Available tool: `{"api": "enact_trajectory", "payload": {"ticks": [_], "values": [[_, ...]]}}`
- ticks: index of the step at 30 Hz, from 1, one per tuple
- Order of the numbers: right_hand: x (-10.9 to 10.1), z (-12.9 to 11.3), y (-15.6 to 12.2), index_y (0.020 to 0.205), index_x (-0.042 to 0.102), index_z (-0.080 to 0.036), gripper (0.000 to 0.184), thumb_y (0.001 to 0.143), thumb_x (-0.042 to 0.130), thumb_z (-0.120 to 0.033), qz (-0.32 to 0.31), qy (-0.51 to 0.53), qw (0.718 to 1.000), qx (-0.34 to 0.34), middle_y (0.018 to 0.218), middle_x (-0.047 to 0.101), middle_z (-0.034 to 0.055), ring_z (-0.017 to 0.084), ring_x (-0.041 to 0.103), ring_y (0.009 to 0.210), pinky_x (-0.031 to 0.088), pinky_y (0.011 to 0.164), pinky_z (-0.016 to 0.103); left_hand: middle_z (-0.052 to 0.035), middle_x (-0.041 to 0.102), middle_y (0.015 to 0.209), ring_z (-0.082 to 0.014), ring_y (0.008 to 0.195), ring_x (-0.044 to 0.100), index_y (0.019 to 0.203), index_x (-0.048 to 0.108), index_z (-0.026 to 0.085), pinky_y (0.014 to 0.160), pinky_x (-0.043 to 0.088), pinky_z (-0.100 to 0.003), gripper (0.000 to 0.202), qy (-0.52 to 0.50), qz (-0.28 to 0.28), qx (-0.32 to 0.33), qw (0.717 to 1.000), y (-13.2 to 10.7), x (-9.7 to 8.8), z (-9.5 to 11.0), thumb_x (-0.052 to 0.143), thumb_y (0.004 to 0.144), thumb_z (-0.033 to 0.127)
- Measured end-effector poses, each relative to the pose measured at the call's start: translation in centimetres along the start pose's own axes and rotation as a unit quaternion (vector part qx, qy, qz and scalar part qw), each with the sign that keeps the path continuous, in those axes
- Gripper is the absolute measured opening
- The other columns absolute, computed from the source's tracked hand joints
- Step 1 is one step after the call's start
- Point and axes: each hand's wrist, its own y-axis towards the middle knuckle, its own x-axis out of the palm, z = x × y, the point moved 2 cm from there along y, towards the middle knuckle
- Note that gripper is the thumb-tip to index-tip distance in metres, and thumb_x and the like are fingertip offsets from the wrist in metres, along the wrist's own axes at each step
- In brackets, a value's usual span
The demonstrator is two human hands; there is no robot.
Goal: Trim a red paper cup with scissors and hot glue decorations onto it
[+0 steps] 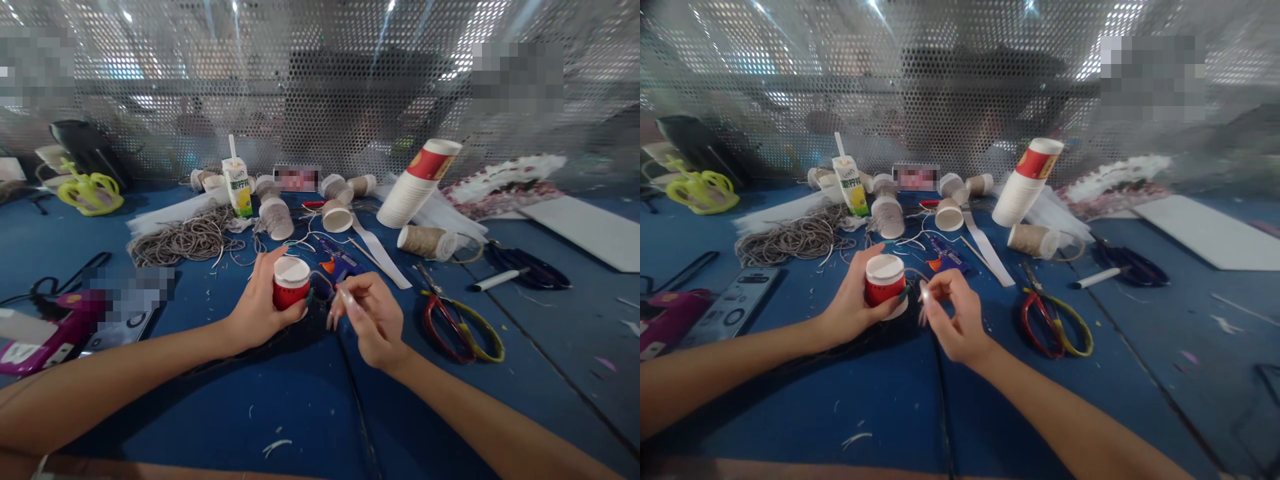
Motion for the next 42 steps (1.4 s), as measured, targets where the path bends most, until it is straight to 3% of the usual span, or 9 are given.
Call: {"api": "enact_trajectory", "payload": {"ticks": [9, 14, 17, 20, 22, 26, 30, 37, 42], "values": [[-1.1, -0.5, 2.3, 0.084, 0.055, -0.024, 0.019, 0.07, 0.069, -0.027, -0.005, -0.05, 0.994, -0.093, 0.087, 0.059, 0.0032, 0.021, 0.059, 0.088, 0.048, 0.08, 0.041, -0.0154, 0.039, 0.122, -0.0292, 0.115, 0.043, 0.133, 0.017, 0.018, 0.097, 0.037, -0.05, 0.075, 0.054, -0.025, 0.089, 0.994, -0.4, 0.6, -0.3, 0.061, 0.073, 0.026], [-2.6, -0.9, 3.9, 0.069, 0.063, -0.021, 0.01, 0.072, 0.069, -0.029, 0.021, -0.061, 0.998, -0.004, 0.072, 0.067, 0.0031, 0.016, 0.062, 0.058, 0.052, 0.054, 0.031, -0.017, 0.04, 0.123, -0.0296, 0.116, 0.044, 0.132, 0.021, 0.015, 0.099, 0.038, -0.05, 0.075, 0.064, -0.03, 0.057, 0.996, -0.3, 0.9, -0.6, 0.063, 0.071, 0.028], [-3.7, -1.0, 6.0, 0.07, 0.062, -0.02, 0.022, 0.075, 0.063, -0.041, 0.043, -0.046, 0.997, 0.042, 0.067, 0.068, 0.0035, 0.015, 0.06, 0.045, 0.05, 0.046, 0.03, -0.0172, 0.041, 0.122, -0.0295, 0.115, 0.045, 0.131, 0.023, 0.014, 0.098, 0.039, -0.05, 0.075, 0.059, -0.026, 0.051, 0.997, -0.1, 0.9, -0.5, 0.064, 0.069, 0.028], [-4.8, -0.4, 10.6, 0.065, 0.055, -0.021, 0.045, 0.083, 0.039, -0.058, 0.027, -0.135, 0.987, 0.079, 0.057, 0.063, 0.0042, 0.016, 0.057, 0.041, 0.048, 0.044, 0.031, -0.0161, 0.043, 0.12, -0.0293, 0.113, 0.047, 0.13, 0.024, 0.016, 0.096, 0.04, -0.051, 0.075, 0.051, -0.023, 0.064, 0.996, -0.1, 0.9, -0.2, 0.064, 0.068, 0.026], [-5.5, 0.6, 14.6, 0.057, 0.051, -0.022, 0.062, 0.087, 0.013, -0.06, 0.022, -0.272, 0.956, 0.108, 0.051, 0.059, 0.0049, 0.016, 0.057, 0.045, 0.046, 0.047, 0.03, -0.0161, 0.044, 0.119, -0.029, 0.112, 0.048, 0.13, 0.025, 0.016, 0.095, 0.041, -0.05, 0.074, 0.054, -0.03, 0.083, 0.995, -0.1, 0.9, -0.1, 0.064, 0.068, 0.026], [-6.5, 3.5, 22.9, 0.063, 0.052, -0.019, 0.04, 0.077, 0.05, -0.057, 0.03, -0.403, 0.908, 0.108, 0.065, 0.063, 0.0084, 0.023, 0.061, 0.074, 0.044, 0.065, 0.031, -0.0168, 0.044, 0.117, -0.0287, 0.11, 0.049, 0.128, 0.026, 0.015, 0.093, 0.044, -0.048, 0.071, 0.064, -0.038, 0.106, 0.992, -0.2, 1.0, -0.1, 0.062, 0.068, 0.025], [-6.7, 7.0, 28.6, 0.078, 0.057, -0.017, 0.039, 0.068, 0.063, -0.054, 0.005, -0.488, 0.865, 0.115, 0.088, 0.065, 0.0131, 0.024, 0.058, 0.088, 0.041, 0.071, 0.03, -0.0178, 0.044, 0.116, -0.0288, 0.106, 0.051, 0.127, 0.024, 0.014, 0.09, 0.047, -0.047, 0.073, 0.07, -0.053, 0.115, 0.989, -0.2, 1.1, -0.4, 0.063, 0.066, 0.024], [-6.0, 12.7, 32.9, 0.069, 0.064, -0.015, 0.053, 0.062, 0.06, -0.067, -0.064, -0.564, 0.809, 0.151, 0.086, 0.066, 0.0159, 0.023, 0.06, 0.086, 0.041, 0.068, 0.027, -0.0201, 0.045, 0.117, -0.032, 0.107, 0.05, 0.13, 0.019, 0.017, 0.085, 0.05, -0.049, 0.077, 0.079, -0.073, 0.149, 0.983, -0.6, 1.9, -1.2, 0.063, 0.067, 0.027], [-5.2, 14.7, 33.7, 0.07, 0.066, -0.015, 0.057, 0.06, 0.059, -0.071, -0.096, -0.577, 0.799, 0.136, 0.084, 0.067, 0.014, 0.021, 0.06, 0.083, 0.039, 0.065, 0.025, -0.0189, 0.05, 0.111, -0.0308, 0.101, 0.054, 0.13, 0.021, 0.016, 0.081, 0.052, -0.047, 0.079, 0.07, -0.058, 0.168, 0.982, -0.2, 1.7, -0.9, 0.063, 0.065, 0.027]]}}
